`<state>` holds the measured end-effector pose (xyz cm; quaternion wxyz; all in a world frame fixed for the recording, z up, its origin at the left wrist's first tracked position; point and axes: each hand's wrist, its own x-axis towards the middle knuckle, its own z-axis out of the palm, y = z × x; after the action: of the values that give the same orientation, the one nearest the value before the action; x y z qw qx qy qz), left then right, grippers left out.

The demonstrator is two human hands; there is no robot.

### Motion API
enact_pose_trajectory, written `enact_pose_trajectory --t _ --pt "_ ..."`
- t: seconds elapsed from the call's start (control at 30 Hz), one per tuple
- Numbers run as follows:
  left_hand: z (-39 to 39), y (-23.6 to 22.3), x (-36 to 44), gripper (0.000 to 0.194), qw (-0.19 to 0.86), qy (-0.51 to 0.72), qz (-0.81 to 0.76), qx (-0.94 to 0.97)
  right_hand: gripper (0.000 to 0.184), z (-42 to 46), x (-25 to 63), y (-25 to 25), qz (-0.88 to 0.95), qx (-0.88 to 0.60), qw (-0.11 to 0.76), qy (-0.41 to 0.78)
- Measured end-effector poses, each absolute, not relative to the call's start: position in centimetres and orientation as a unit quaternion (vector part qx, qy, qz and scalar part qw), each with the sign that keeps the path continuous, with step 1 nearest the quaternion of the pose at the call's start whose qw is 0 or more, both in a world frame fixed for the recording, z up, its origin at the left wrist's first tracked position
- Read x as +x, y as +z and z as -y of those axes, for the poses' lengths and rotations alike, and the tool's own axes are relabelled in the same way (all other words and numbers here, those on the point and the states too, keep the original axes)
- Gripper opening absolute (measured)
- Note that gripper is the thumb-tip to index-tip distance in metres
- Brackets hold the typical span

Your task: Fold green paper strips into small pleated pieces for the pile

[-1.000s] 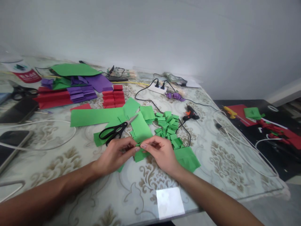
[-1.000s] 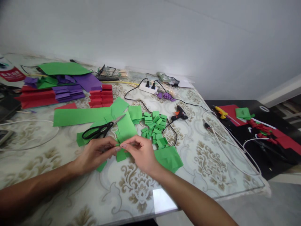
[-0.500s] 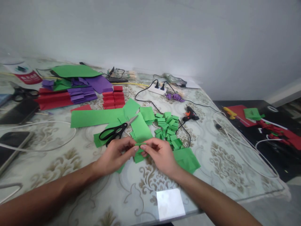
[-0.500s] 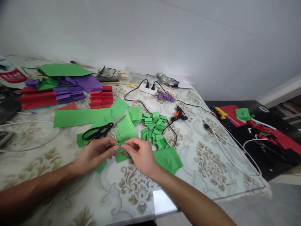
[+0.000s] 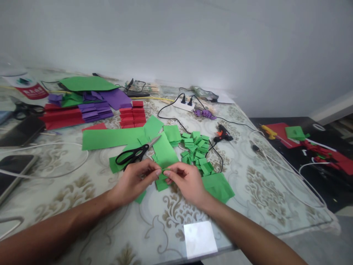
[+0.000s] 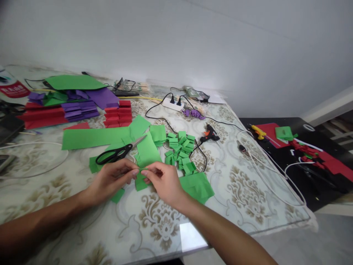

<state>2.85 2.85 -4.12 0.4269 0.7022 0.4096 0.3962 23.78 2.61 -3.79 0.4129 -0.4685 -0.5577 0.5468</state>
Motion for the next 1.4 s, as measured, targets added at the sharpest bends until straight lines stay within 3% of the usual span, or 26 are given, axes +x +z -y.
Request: enact_pose_trajectory --t 0.2,0.53,0.87,1.13,1.4 --pt "-3.0 -4.4 2.9 0.021 0.43 0.356 -0.419 0.716 0.014 -2.7 23.8 -4.1 0.569 -0.458 0.41 0.546" --pt "-3.0 -3.8 3.2 0.015 0.42 0.325 -0.398 0.748 0.031 -3.1 23.9 -2.8 0.544 -0.456 0.438 0.551" --pt "-2.9 -4.3 3.1 0.02 0.379 0.316 -0.406 0.769 0.022 -2.5 23.8 -3.1 0.584 -0.453 0.447 0.504" --pt "-3.5 -4.3 2.9 0.028 0.487 0.294 -0.397 0.72 0.032 -3.5 24.1 -3.2 0.493 -0.421 0.419 0.636" --pt "-3.4 -4.0 3.0 0.026 0.522 0.291 -0.396 0.697 0.031 -3.3 24.0 -3.1 0.501 -0.431 0.425 0.619"
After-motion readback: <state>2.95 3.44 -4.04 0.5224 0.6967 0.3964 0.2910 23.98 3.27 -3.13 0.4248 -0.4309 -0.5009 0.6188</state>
